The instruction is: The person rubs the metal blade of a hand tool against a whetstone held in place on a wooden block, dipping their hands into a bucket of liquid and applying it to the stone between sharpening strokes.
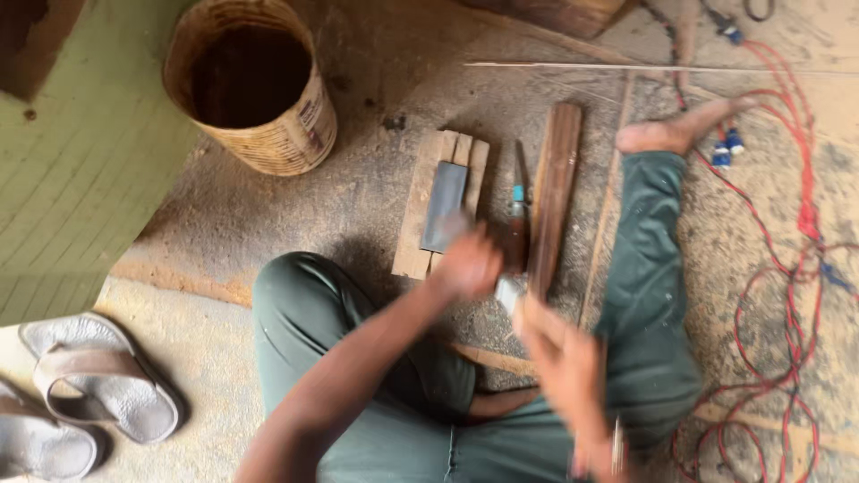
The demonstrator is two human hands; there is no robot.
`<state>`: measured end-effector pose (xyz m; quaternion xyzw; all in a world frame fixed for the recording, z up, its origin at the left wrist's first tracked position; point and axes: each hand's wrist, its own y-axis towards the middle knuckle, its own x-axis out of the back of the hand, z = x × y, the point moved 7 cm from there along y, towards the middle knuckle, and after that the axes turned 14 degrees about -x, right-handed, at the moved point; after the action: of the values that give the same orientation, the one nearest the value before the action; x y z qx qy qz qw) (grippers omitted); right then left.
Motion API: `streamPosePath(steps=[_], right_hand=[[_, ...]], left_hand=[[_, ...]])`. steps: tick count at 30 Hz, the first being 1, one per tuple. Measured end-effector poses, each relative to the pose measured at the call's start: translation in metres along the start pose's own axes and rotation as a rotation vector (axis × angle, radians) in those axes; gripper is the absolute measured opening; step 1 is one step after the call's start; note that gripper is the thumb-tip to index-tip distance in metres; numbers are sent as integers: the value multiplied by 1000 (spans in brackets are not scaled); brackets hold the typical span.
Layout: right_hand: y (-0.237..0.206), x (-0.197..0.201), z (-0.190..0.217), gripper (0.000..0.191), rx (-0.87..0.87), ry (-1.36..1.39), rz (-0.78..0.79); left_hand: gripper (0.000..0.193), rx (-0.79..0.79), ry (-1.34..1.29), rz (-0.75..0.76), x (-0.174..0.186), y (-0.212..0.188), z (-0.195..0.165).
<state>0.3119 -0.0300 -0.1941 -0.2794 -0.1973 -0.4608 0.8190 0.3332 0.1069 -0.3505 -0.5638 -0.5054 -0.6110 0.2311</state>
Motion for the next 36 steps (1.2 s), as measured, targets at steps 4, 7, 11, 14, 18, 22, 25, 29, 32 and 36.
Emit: streamPosePath(steps=[4,7,11,14,18,22,25,29,32,36], right_hand=[[-39,-4,-35,37,-145,-84,-81],[21,6,-15,37,-112,-82,-54],[94,23,37,37,145,113,116],[65,19,21,38,70,-106,-48],[-27,-10,-33,35,-122,-46,-35],[-5,-4,-29,36,-159,-11,-52],[70,18,11,39,-62,-142,23],[80,20,39,37,130,-99,-48],[10,-2,1,38,-49,-102,3],[-34,-15,-24,36,-109,-111,-39]], left_hand=[[7,5,-181,228,-33,-42,-39],[18,38,-89,-126,-31,-1,20],[17,82,-31,-248,-16,61,82],[18,76,-20,-161,6,52,56],[11,0,-122,-24,7,-26,-29],[21,148,-143,-108,-20,-18,8],[35,257,-396,338,-62,34,74],[16,95,-88,-113,7,60,76],[44,153,-246,-93,16,6,19],[11,39,-154,8,-9,-49,-26]])
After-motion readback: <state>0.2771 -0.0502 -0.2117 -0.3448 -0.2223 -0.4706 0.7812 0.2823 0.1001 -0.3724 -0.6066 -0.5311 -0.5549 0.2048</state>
